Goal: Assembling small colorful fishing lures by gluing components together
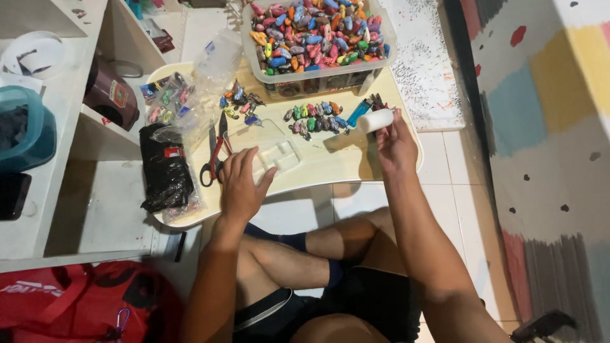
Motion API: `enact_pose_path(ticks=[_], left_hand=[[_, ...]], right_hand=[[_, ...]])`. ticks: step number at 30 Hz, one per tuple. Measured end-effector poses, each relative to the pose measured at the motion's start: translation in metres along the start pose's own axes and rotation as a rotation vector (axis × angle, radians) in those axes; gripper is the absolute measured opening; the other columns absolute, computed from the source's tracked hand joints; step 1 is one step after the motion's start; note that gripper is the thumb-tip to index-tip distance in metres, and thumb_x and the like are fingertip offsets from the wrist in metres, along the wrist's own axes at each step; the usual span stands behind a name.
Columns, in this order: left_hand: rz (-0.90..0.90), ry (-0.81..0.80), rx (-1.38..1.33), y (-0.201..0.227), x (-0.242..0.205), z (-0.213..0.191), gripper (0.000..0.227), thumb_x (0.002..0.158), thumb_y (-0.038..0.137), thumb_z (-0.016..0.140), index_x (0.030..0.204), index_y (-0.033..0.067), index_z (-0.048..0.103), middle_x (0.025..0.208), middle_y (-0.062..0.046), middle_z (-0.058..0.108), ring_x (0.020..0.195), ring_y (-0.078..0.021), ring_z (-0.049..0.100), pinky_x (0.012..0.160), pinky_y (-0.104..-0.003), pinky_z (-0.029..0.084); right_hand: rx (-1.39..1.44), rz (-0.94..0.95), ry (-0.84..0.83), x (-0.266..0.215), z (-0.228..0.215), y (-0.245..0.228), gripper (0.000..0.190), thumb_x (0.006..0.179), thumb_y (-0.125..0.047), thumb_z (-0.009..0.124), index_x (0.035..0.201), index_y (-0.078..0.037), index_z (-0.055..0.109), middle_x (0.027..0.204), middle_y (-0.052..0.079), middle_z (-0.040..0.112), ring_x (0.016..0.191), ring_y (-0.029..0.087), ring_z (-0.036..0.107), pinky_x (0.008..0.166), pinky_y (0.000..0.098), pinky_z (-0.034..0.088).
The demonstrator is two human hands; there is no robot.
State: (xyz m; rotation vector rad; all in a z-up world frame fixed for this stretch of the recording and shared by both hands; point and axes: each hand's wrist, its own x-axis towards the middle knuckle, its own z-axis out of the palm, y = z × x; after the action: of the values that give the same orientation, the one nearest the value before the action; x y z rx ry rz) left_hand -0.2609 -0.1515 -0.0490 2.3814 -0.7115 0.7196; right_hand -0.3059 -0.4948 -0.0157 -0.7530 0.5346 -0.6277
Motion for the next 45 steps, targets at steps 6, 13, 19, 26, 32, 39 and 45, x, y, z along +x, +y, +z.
enact_pose_path(ticks=[6,13,19,26,32,39,45], left_hand=[[0.001,0.008,-0.006,0.000,0.001,0.000,0.061,0.094,0.053,0.072,0.137,0.0108,0.061,0.125,-0.008,0.063,0.119,-0.0297,0.057,0.091,-0.042,0.045],[0.005,0.007,-0.009,-0.001,-0.001,0.000,0.061,0.094,0.053,0.072,0.137,0.0095,0.061,0.126,-0.010,0.063,0.120,-0.0310,0.057,0.093,-0.043,0.044],[-0.003,0.001,-0.008,0.002,0.001,-0.003,0.062,0.095,0.053,0.071,0.137,0.0095,0.061,0.126,-0.010,0.063,0.121,-0.0310,0.056,0.094,-0.043,0.044],[-0.005,0.008,-0.020,0.000,-0.001,0.000,0.061,0.095,0.053,0.072,0.136,0.0100,0.062,0.126,-0.009,0.063,0.121,-0.0305,0.056,0.095,-0.043,0.043],[-0.009,0.030,0.001,-0.004,-0.003,0.006,0.060,0.094,0.055,0.072,0.134,0.0116,0.063,0.125,-0.008,0.063,0.120,-0.0295,0.057,0.097,-0.043,0.044],[-0.007,0.021,0.001,-0.002,-0.001,0.003,0.058,0.094,0.054,0.072,0.134,0.0120,0.063,0.124,-0.008,0.064,0.120,-0.0289,0.057,0.096,-0.042,0.044],[-0.035,0.045,-0.024,-0.003,-0.003,0.002,0.060,0.094,0.055,0.072,0.134,0.0120,0.063,0.124,-0.008,0.064,0.121,-0.0303,0.057,0.095,-0.043,0.045]], right_hand=[[0.006,0.054,0.008,-0.049,0.039,0.004,0.017,0.095,-0.013,0.076,0.108,-0.004,0.072,0.093,0.012,0.070,0.078,0.015,0.071,0.069,0.0169,0.064],[-0.652,-0.535,-0.233,-0.043,0.034,0.006,0.028,0.088,-0.006,0.088,0.112,-0.010,0.075,0.099,0.004,0.074,0.089,0.007,0.066,0.081,0.0212,0.060],[-0.780,-0.613,-0.187,-0.021,0.021,-0.007,0.025,0.089,-0.004,0.087,0.108,-0.010,0.071,0.105,0.008,0.075,0.089,0.015,0.073,0.076,0.0242,0.062],[-0.845,-0.735,-0.187,-0.013,0.022,-0.017,0.026,0.088,-0.002,0.089,0.102,-0.005,0.067,0.107,0.012,0.076,0.100,0.021,0.073,0.088,0.0296,0.060],[-0.973,-1.026,-0.196,-0.018,0.016,-0.024,0.022,0.095,-0.004,0.088,0.109,-0.007,0.071,0.121,0.013,0.069,0.097,0.023,0.071,0.075,0.0269,0.058],[-1.017,-1.237,-0.417,-0.037,0.042,-0.007,0.015,0.090,0.003,0.088,0.093,-0.011,0.083,0.111,0.012,0.074,0.082,0.024,0.070,0.058,0.0246,0.055],[-1.343,-1.154,-0.485,-0.020,0.049,0.010,0.021,0.086,-0.024,0.095,0.087,-0.017,0.075,0.099,0.003,0.078,0.079,0.025,0.073,0.066,0.0355,0.057]])
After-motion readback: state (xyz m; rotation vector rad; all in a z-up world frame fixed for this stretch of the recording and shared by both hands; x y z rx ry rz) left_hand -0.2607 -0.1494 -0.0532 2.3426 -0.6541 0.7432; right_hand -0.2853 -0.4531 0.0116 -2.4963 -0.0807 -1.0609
